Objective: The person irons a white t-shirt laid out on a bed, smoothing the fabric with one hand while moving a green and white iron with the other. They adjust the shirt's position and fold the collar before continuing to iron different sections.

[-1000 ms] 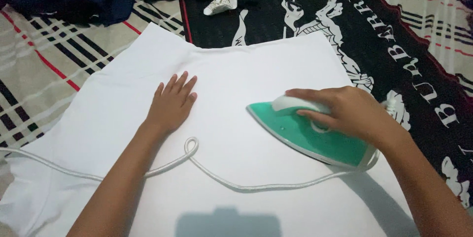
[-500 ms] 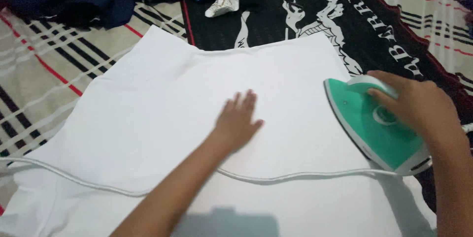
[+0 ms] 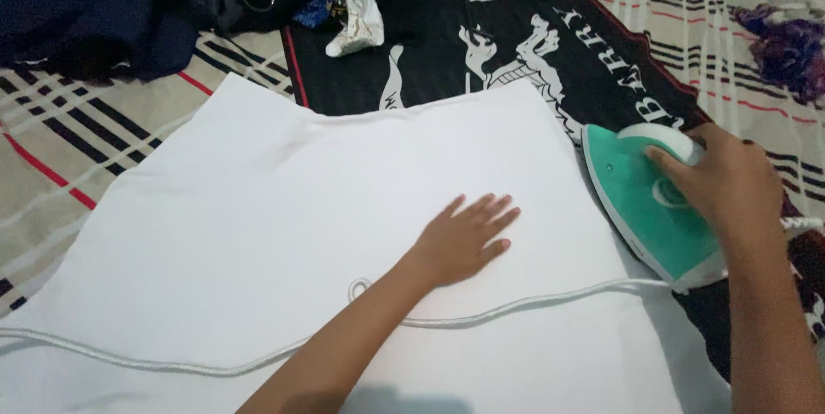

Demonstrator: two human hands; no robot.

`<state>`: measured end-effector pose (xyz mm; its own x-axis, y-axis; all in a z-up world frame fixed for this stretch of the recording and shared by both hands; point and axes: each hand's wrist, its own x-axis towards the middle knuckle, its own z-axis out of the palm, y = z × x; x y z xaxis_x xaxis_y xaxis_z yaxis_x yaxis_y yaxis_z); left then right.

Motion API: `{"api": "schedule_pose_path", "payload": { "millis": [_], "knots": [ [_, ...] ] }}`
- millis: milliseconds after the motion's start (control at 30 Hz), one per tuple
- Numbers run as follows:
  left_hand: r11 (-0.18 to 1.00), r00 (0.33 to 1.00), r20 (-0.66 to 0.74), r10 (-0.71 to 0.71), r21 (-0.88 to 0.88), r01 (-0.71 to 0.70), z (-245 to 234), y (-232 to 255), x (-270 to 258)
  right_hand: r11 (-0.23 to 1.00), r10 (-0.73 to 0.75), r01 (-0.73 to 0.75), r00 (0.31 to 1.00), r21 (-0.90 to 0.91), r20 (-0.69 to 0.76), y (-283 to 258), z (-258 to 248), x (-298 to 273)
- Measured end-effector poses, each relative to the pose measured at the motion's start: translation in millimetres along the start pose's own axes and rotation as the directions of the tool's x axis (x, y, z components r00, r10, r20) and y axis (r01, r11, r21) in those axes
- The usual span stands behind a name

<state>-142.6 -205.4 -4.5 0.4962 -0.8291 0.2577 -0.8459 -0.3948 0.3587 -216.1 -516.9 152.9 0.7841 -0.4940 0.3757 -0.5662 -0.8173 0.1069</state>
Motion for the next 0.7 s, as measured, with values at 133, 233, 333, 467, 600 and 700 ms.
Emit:
{"api": "schedule_pose_path", "payload": {
  "millis": [133,233,333,467,600,700],
  "knots": [
    [0.976,0.979,-0.043,-0.200,0.083,0.203,-10.4,-32.9,13.3,0.997,-0.074,0.074,0.997,0.026,-0.002,-14.6,-2.0,24.6],
    [0.902,0.904,-0.044,-0.426,0.052,0.428,-26.5,-62.5,20.9,0.987,-0.128,0.125,0.992,0.098,0.016,-39.2,1.3,55.3],
    [0.756,0.759,0.025,-0.650,0.123,0.643,-48.2,-106.2,22.4,0.979,-0.189,0.184,0.980,0.083,0.061,-64.8,6.5,82.8],
    [0.826,0.887,-0.223,-0.405,0.326,0.460,-63.3,-153.6,20.2,0.863,-0.505,0.505,0.863,0.005,-0.013,-90.4,18.7,122.5],
    [0.785,0.839,-0.177,-0.514,0.297,0.543,-64.6,-178.7,14.4,0.619,-0.774,0.770,0.632,0.153,-0.046,-120.2,51.1,162.9],
    [0.798,0.836,-0.233,-0.497,0.257,0.546,-60.7,-188.5,6.3,0.643,-0.762,0.759,0.647,0.102,-0.008,-142.7,71.4,175.4]
  ]
}}
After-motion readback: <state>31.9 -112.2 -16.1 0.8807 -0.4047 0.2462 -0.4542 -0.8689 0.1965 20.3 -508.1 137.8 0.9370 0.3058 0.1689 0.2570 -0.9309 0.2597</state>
